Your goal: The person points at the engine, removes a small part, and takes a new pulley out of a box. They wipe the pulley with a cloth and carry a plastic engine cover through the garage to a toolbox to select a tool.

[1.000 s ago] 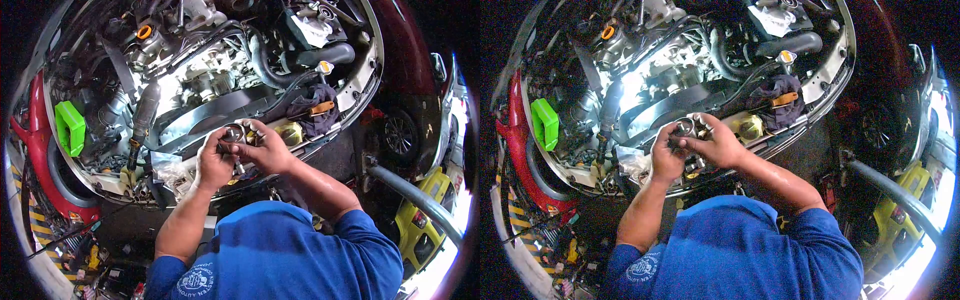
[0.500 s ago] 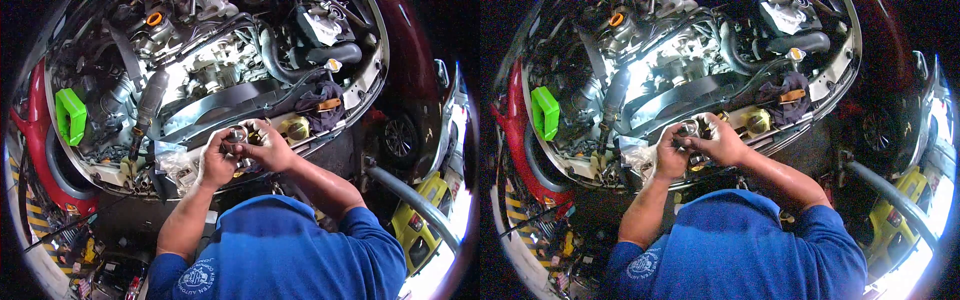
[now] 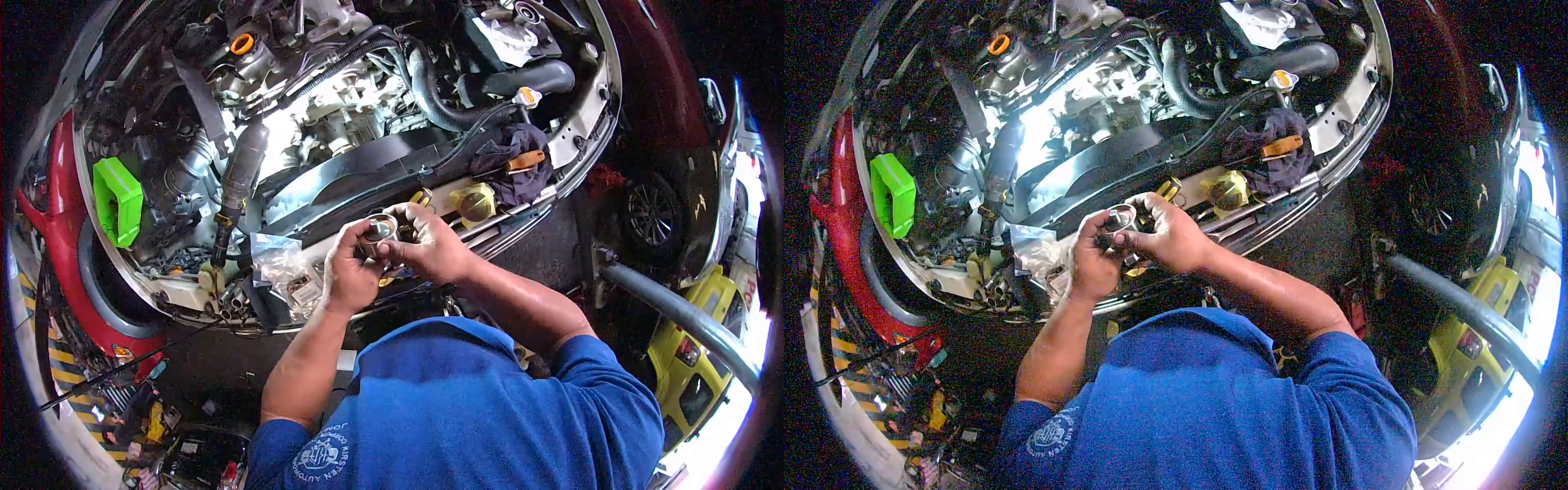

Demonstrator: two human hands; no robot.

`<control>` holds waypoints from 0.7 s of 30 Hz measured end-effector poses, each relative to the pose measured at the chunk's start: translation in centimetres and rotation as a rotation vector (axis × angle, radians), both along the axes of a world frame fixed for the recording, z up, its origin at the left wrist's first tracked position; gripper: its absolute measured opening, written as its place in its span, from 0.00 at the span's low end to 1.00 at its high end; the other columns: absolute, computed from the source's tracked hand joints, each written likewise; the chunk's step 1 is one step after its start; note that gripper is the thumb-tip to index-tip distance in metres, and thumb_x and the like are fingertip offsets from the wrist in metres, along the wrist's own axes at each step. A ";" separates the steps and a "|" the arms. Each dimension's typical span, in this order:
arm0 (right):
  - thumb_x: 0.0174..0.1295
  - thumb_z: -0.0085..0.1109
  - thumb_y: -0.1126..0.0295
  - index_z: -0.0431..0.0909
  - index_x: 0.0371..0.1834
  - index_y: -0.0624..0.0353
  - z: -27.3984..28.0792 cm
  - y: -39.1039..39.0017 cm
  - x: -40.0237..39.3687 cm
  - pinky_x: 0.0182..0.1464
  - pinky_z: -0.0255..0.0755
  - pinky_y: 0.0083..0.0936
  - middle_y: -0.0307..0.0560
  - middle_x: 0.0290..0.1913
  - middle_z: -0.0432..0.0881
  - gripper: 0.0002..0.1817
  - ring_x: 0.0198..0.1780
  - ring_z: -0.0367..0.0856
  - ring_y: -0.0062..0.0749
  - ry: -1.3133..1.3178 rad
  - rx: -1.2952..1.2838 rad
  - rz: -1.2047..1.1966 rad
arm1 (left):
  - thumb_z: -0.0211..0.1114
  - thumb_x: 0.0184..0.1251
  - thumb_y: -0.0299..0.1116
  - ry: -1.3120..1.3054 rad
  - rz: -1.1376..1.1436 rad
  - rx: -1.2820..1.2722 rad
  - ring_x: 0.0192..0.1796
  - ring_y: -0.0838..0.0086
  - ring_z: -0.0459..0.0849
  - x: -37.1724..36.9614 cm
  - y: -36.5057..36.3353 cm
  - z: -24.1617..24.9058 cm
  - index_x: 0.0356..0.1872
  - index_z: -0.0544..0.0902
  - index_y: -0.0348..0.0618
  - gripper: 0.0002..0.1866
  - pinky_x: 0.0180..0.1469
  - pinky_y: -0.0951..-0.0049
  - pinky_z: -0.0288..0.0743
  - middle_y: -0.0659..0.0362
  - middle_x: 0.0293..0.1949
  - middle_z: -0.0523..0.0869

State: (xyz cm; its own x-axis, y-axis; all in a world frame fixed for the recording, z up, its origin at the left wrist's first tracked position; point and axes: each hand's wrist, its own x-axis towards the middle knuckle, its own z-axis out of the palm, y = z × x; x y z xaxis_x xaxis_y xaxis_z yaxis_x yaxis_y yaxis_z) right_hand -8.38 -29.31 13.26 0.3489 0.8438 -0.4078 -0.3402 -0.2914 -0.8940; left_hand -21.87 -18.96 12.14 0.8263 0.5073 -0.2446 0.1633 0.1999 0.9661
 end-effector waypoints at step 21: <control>0.58 0.67 0.61 0.69 0.54 0.61 -1.0 -5.0 0.7 0.41 0.72 0.20 0.37 0.41 0.77 0.25 0.42 0.74 0.19 0.280 0.049 -0.043 | 0.67 0.54 0.24 -0.009 -0.255 0.604 0.41 0.60 0.84 2.1 -2.1 1.6 0.46 0.76 0.42 0.17 0.45 0.67 0.77 0.51 0.41 0.84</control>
